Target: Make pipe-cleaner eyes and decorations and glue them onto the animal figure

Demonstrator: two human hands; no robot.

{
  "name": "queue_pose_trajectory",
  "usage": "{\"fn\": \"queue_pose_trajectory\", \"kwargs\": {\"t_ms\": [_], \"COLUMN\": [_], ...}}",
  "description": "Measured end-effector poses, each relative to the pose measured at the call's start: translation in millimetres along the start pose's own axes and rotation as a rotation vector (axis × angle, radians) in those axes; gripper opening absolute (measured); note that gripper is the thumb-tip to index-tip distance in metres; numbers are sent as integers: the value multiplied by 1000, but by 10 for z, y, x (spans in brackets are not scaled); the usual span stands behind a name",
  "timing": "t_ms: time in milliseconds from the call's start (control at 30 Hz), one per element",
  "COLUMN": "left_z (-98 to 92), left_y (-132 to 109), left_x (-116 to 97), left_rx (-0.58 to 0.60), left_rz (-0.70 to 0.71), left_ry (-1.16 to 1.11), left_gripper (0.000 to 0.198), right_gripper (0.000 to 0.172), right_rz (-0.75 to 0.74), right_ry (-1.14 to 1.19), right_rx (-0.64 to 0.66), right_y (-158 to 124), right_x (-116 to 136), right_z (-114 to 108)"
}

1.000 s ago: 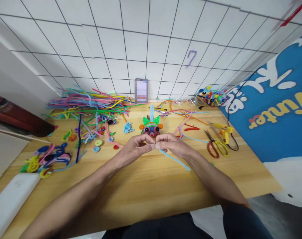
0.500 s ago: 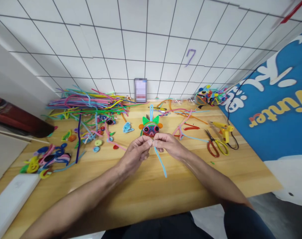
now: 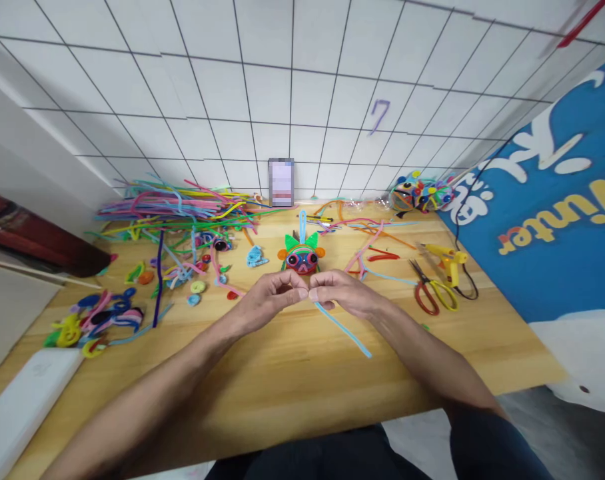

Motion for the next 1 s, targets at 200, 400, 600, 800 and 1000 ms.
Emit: {"fn": "queue_pose_trajectory", "kwargs": {"t_ms": [200,400,600,800,1000], "left_z": [175,251,60,6,149], "left_y": [-54,-65,-1,24,-40], "left_x": [182,200,50,17,196], "left_rx": [-206,-250,-47,-47,-207], "left_rz": [-92,-138,-7,19,-115], "left_ry": [-347,-450,-93,-10,-338], "left_gripper": [40,43,37,37,44], "right_gripper": [37,31,27,29,35], "right_rz": [-110,-97,-5,-29,-126], "right_ry": [72,83,51,40,14], "right_rx": [-100,-117,-67,-55,-69], "right_y": [83,84,29,28,71], "right_x": [-132,-142,-87,-89,-115], "right_z": [74,66,19,17,60]}}
Point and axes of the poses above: each hand's wrist, its own y-axis towards the middle knuckle, its own z-axis out of the palm, x = y × z, the point moved 3 cm from there along y, towards the middle knuckle, and after that the axes turned 6 degrees about -x, right-handed, at the moved point
